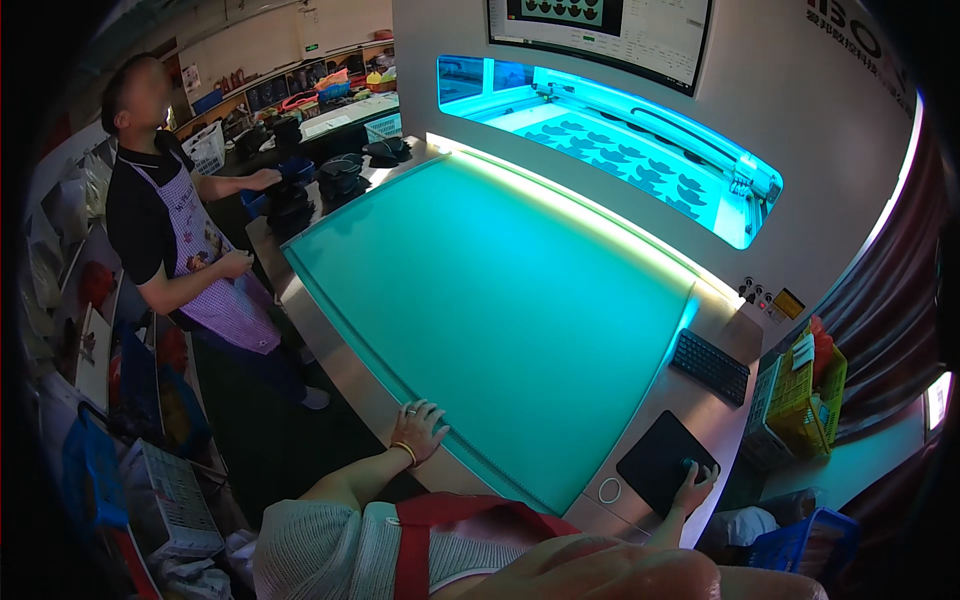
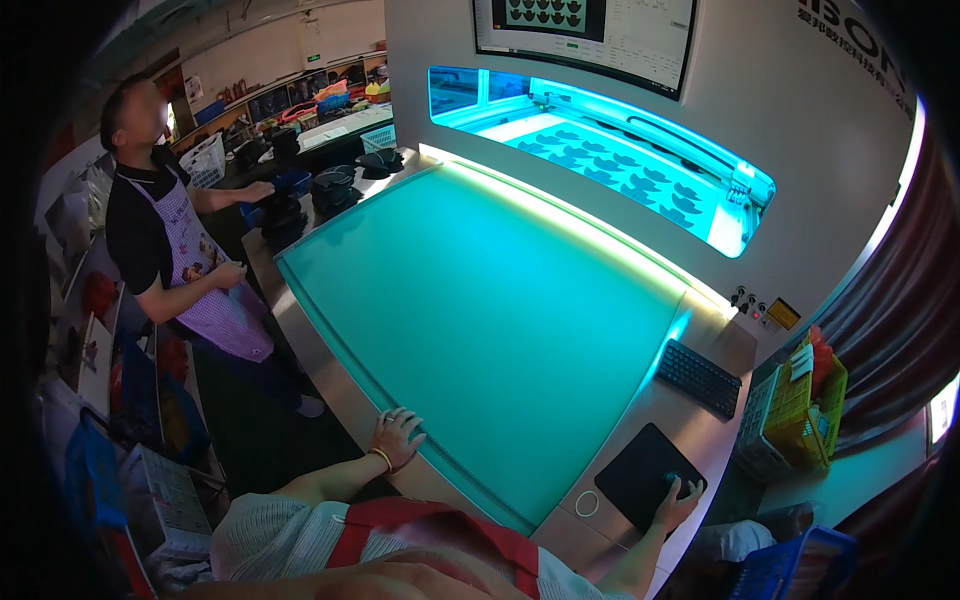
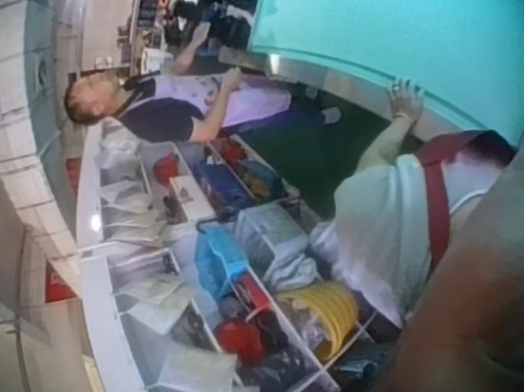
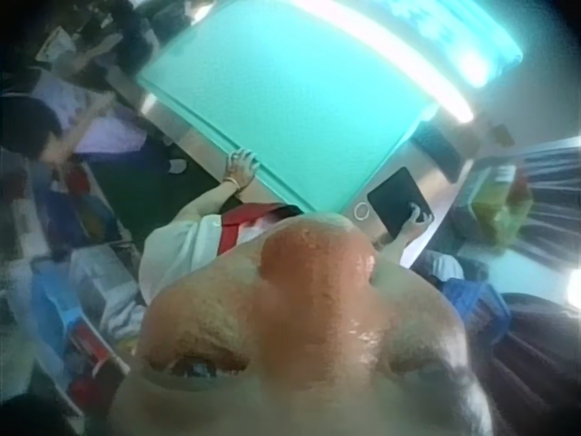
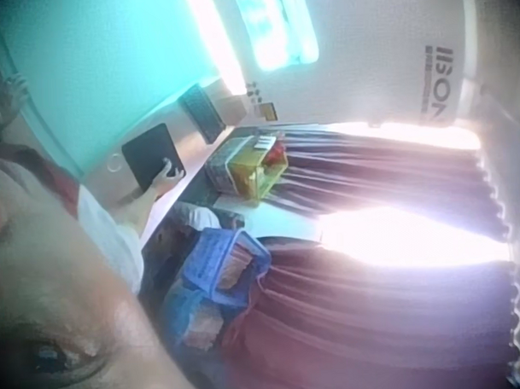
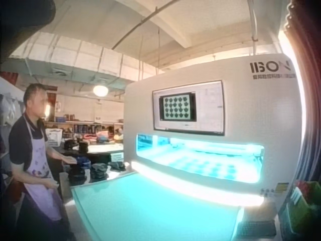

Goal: The person places black shoe upper components onto a green glowing work surface and arranges them into rows with the help of another person.

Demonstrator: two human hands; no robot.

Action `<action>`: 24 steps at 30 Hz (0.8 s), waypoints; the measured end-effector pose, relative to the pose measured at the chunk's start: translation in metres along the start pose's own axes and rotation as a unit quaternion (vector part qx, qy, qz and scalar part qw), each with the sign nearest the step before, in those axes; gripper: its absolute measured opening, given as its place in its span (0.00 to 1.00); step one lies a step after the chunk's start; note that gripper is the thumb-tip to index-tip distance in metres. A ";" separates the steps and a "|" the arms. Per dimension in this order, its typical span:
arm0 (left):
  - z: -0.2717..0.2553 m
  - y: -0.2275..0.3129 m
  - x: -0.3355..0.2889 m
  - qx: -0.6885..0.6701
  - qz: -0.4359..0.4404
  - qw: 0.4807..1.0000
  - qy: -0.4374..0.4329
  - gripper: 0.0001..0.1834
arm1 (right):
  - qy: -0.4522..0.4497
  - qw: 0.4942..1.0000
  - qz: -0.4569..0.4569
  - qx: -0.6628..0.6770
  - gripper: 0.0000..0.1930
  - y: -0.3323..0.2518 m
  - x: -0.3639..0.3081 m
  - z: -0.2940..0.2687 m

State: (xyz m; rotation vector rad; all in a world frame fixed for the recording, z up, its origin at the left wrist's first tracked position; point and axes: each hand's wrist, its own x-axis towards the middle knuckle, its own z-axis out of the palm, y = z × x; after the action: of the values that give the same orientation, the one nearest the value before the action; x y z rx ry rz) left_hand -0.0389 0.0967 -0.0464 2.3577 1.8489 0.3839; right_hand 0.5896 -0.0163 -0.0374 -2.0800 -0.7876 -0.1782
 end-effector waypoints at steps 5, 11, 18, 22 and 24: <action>0.003 -0.007 -0.001 -0.004 0.007 1.000 0.004 0.27 | 0.088 0.977 0.065 0.182 0.33 0.022 0.000 -0.001; -0.008 -0.020 -0.010 -0.011 0.010 1.000 0.008 0.27 | 0.026 0.986 -0.044 0.157 0.18 -0.074 -0.060 -0.008; -0.008 -0.038 0.005 -0.178 -0.010 0.983 0.052 0.26 | -0.408 0.824 -0.364 0.150 0.08 -0.232 -0.241 0.036; -0.090 -0.039 0.047 -0.739 -0.041 0.667 -0.088 0.21 | -0.496 0.792 -0.315 0.167 0.08 -0.271 -0.299 0.052; -0.201 -0.046 0.061 -0.723 0.180 0.665 -0.050 0.18 | -0.535 0.766 -0.315 0.166 0.08 -0.288 -0.321 0.064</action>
State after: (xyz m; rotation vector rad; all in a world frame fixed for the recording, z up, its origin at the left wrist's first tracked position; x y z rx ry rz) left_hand -0.1229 0.1548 0.1431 1.3632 0.3944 1.1495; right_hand 0.1551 0.0018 -0.0053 -1.3570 -2.0157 0.8216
